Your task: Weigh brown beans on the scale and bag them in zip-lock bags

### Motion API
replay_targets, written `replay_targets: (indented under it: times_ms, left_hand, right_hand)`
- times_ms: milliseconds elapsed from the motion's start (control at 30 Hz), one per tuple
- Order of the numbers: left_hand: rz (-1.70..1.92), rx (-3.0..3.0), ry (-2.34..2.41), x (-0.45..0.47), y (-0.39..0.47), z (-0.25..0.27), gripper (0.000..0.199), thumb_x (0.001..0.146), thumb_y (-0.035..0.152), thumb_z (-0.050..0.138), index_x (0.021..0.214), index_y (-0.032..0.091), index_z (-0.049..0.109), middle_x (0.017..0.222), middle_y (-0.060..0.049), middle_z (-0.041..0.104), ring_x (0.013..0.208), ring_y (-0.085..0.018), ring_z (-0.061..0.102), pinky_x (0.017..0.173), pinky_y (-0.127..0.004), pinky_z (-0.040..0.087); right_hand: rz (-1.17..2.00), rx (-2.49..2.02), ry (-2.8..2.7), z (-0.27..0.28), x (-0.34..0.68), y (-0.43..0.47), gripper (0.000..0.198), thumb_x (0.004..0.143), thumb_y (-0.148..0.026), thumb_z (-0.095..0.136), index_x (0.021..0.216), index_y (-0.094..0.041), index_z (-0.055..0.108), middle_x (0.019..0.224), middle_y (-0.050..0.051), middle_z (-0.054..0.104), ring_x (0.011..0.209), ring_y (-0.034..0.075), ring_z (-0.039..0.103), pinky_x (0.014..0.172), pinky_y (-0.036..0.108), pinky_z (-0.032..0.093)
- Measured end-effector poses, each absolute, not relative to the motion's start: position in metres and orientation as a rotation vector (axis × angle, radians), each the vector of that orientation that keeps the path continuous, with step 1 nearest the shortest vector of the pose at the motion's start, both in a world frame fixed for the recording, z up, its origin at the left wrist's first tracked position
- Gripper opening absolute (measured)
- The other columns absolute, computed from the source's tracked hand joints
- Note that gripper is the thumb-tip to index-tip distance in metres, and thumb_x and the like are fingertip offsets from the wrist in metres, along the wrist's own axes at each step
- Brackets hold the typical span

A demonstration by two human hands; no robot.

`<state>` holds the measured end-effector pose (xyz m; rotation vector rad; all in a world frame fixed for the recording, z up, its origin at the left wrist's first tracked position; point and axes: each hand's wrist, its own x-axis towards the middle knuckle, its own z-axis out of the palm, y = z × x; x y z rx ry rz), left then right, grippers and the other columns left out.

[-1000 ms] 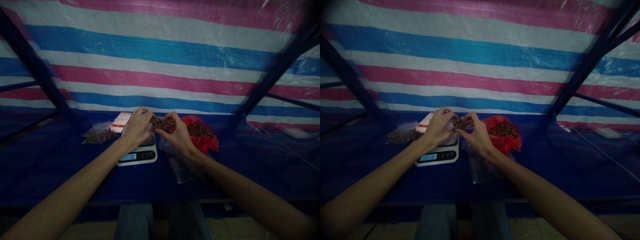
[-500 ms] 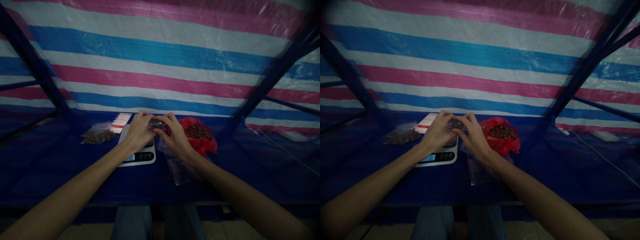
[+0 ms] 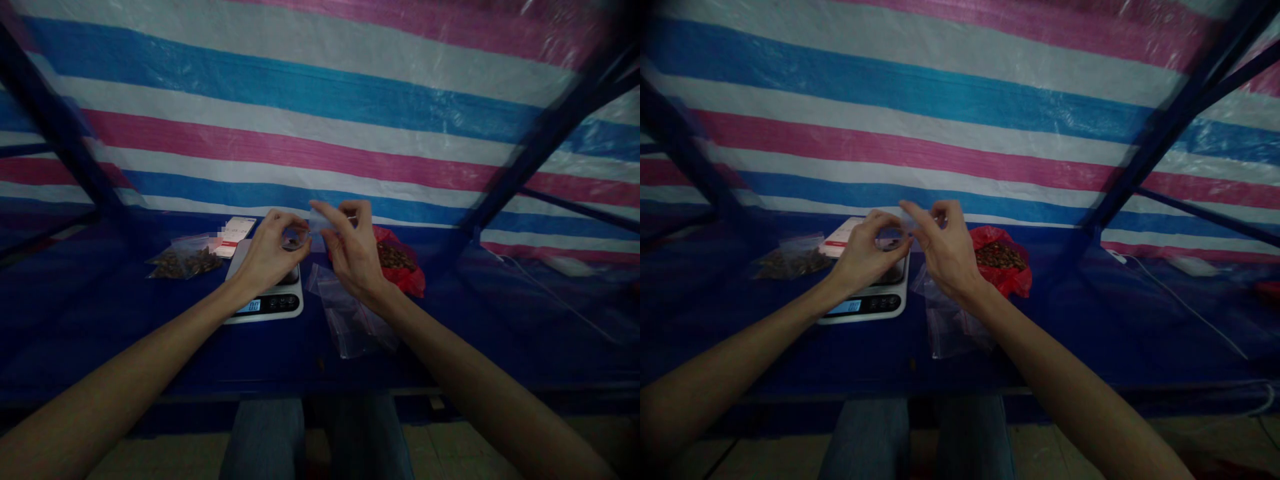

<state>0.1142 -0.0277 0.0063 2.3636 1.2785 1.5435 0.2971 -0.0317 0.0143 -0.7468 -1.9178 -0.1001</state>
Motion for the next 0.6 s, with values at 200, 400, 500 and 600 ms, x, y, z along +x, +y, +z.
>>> replay_targets:
  times_ms: [200, 400, 500, 600]
  left_hand:
    - [1.804, 2.301, 1.337, 0.101, -0.015, 0.005, 0.011, 0.082, 0.021, 0.069, 0.093, 0.019, 0.069, 0.091, -0.002, 0.065, 0.091, -0.017, 0.063, 0.088, -0.037, 0.054]
    - [1.737, 2.433, 1.373, 0.098, -0.013, 0.002, 0.012, 0.082, 0.023, 0.069, 0.093, 0.018, 0.069, 0.093, -0.003, 0.064, 0.095, -0.019, 0.061, 0.088, -0.039, 0.051]
    - [1.721, 2.475, 1.348, 0.099, -0.014, 0.004, 0.012, 0.081, 0.024, 0.07, 0.092, 0.018, 0.069, 0.092, -0.003, 0.063, 0.093, -0.02, 0.061, 0.088, -0.04, 0.051]
    - [1.694, 2.498, 1.355, 0.098, -0.015, 0.005, 0.011, 0.08, 0.023, 0.071, 0.088, 0.018, 0.066, 0.09, -0.003, 0.062, 0.094, -0.02, 0.06, 0.088, -0.04, 0.05]
  right_hand:
    - [0.171, -0.985, -1.783, 0.002, 0.315, -0.01, 0.031, 0.102, -0.042, 0.048, 0.108, -0.023, 0.072, 0.091, 0.005, 0.066, 0.08, 0.02, 0.058, 0.078, 0.036, 0.049]
    - [0.375, -1.02, -1.832, -0.01, 0.316, 0.001, 0.044, 0.089, -0.06, 0.062, 0.095, -0.018, 0.074, 0.069, 0.001, 0.064, 0.063, 0.017, 0.056, 0.062, 0.03, 0.043]
    - [0.481, -0.999, -1.812, -0.007, 0.314, -0.002, 0.043, 0.086, -0.057, 0.067, 0.108, -0.021, 0.065, 0.065, -0.002, 0.062, 0.058, 0.016, 0.057, 0.056, 0.027, 0.042]
    - [0.536, -1.009, -1.89, -0.01, 0.311, -0.003, 0.036, 0.088, -0.051, 0.066, 0.108, -0.022, 0.057, 0.068, -0.003, 0.066, 0.059, 0.015, 0.059, 0.056, 0.026, 0.042]
